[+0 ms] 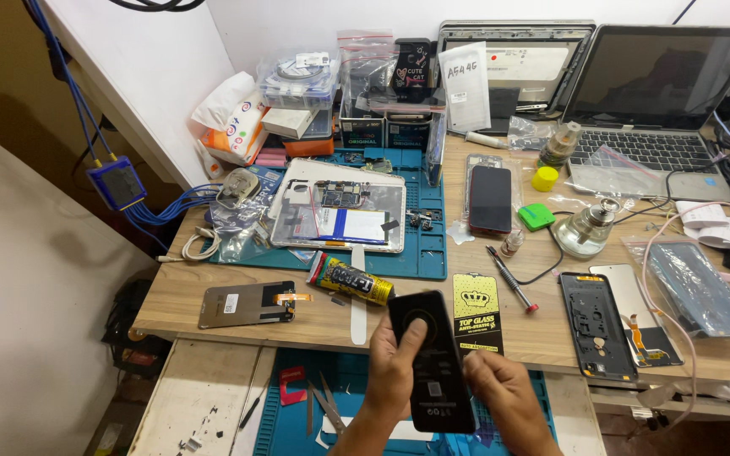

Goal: The person holds a smartphone and applies a screen protector. They peel off the backing film, align the protector on the screen, and smooth it down with their fingers to remove air bubbles.

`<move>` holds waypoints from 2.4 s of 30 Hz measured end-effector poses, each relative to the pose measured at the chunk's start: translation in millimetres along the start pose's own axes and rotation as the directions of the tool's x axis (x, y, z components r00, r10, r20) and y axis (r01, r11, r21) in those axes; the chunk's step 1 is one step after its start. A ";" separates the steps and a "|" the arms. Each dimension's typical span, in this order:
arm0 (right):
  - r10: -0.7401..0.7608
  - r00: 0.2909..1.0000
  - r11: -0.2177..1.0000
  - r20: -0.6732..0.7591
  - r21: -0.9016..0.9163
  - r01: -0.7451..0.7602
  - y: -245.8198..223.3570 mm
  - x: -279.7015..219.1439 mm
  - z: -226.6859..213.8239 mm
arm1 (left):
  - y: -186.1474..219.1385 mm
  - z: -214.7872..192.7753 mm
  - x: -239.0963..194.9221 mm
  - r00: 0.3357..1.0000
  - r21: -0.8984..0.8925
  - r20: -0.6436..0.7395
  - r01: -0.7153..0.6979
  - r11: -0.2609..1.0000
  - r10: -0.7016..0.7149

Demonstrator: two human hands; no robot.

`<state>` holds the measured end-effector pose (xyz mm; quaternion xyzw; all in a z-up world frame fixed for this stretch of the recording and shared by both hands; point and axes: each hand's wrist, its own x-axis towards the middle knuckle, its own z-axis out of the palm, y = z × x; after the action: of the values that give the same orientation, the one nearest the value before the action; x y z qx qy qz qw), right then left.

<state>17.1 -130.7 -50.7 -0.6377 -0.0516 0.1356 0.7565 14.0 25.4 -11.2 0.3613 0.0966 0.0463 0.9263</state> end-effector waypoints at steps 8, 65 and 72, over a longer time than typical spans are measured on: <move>-0.085 0.987 0.963 -0.133 -0.266 0.048 -66.2 7.9 -14.0 | 11.5 22.7 -19.0 0.972 0.359 0.142 0.124 0.925 -0.186; -0.606 0.664 -0.009 0.437 -0.839 0.544 -76.2 33.6 11.1 | 9.1 10.9 5.3 0.955 0.330 -0.028 0.289 0.899 -0.297; -0.562 0.677 0.027 0.476 -0.807 0.590 -63.0 18.5 8.0 | 12.7 6.0 7.2 0.969 0.299 -0.030 0.244 0.923 -0.247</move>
<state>41.6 -127.5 10.7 -0.8658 -0.3798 -0.2287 0.2321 22.2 31.9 0.7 0.4830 0.1433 -0.0866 0.8595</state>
